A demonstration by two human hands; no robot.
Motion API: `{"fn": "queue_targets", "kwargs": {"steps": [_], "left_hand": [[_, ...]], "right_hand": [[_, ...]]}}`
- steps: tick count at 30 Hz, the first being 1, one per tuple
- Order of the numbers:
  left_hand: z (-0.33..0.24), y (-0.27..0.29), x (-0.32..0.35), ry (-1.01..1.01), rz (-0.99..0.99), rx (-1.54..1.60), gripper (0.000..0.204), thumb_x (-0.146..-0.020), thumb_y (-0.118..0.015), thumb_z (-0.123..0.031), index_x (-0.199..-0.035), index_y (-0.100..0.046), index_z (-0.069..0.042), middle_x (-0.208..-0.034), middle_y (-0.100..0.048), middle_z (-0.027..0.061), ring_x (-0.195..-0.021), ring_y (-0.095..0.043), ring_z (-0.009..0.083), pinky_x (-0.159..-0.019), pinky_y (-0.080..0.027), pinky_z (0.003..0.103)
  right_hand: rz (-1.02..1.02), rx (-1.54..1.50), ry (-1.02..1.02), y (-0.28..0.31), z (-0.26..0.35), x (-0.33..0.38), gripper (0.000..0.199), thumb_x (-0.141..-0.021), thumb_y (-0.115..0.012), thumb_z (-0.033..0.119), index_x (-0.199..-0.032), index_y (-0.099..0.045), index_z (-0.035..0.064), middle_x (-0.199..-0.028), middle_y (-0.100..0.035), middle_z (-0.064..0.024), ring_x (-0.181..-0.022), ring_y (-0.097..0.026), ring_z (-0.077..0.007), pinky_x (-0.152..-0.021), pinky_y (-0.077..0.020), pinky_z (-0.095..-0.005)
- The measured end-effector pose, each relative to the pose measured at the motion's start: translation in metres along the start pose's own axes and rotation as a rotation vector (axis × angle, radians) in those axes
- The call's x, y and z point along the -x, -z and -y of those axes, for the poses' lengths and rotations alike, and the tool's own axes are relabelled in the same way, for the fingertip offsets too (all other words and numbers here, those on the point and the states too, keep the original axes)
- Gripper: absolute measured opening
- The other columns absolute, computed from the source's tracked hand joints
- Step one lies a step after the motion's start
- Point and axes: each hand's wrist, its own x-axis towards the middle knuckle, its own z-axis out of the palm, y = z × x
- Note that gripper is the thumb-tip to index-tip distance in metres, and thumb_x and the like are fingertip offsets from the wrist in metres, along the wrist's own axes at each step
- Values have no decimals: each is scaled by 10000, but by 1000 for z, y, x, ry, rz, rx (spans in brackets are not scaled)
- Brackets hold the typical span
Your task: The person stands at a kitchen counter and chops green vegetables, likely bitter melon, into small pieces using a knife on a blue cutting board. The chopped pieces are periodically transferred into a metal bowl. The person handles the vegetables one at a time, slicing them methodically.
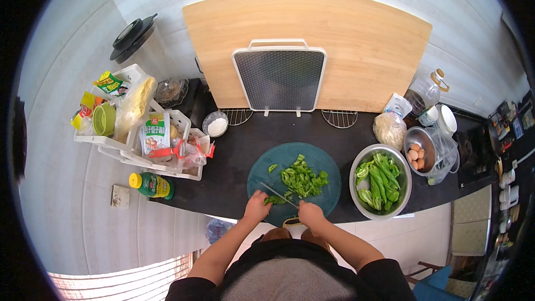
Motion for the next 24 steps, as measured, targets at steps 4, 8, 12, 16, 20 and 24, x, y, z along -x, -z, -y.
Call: {"fn": "queue_targets", "kwargs": {"steps": [4, 8, 12, 16, 20, 24], "left_hand": [[0, 0, 2, 8, -34, 4, 165, -680, -666, -91, -797, -576, -16, -872, -528, 156, -853, -554, 355, -729, -472, 426], [-6, 0, 2, 18, -57, 14, 170, -671, -671, -81, -791, -574, -9, -869, -527, 160, -851, -554, 359, -724, -471, 428], [-7, -6, 2, 43, -39, -7, 170, -669, -672, -77, -778, -566, -2, -868, -527, 163, -850, -554, 361, -725, -471, 431], [-6, -7, 4, 60, -24, -20, 163, -669, -669, -74, -760, -555, 0, -872, -526, 168, -856, -553, 366, -730, -471, 434], [-11, -9, 2, 27, -17, -41, 151, -672, -659, -68, -747, -547, -1, -884, -523, 172, -850, -554, 376, -730, -473, 435], [-11, -11, 3, 31, 8, -59, 150, -676, -651, -63, -757, -541, 0, -896, -518, 173, -851, -554, 376, -725, -478, 436]], "right_hand": [[-98, -32, 29, -4, 10, -11, 190, -834, -526, 225, -841, -540, 36, -732, -618, -200, -706, -596, -399, -640, -475, -491], [-99, -78, -5, 17, 13, -4, 194, -837, -518, 217, -842, -535, 23, -721, -611, -213, -697, -592, -406, -635, -474, -489], [-108, -100, 23, 32, 18, 8, 193, -830, -512, 196, -852, -541, 7, -718, -608, -229, -689, -595, -406, -629, -474, -491], [-67, -43, 76, 27, 16, 9, 212, -840, -512, 216, -847, -558, 10, -737, -612, -223, -713, -594, -403, -653, -476, -478], [-9, 2, 48, 14, 10, 0, 218, -828, -510, 206, -840, -560, -5, -747, -613, -233, -716, -600, -403, -667, -483, -477], [3, -19, 9, 1, 7, -17, 212, -817, -511, 198, -832, -564, -6, -748, -614, -236, -719, -602, -406, -676, -487, -480]]}}
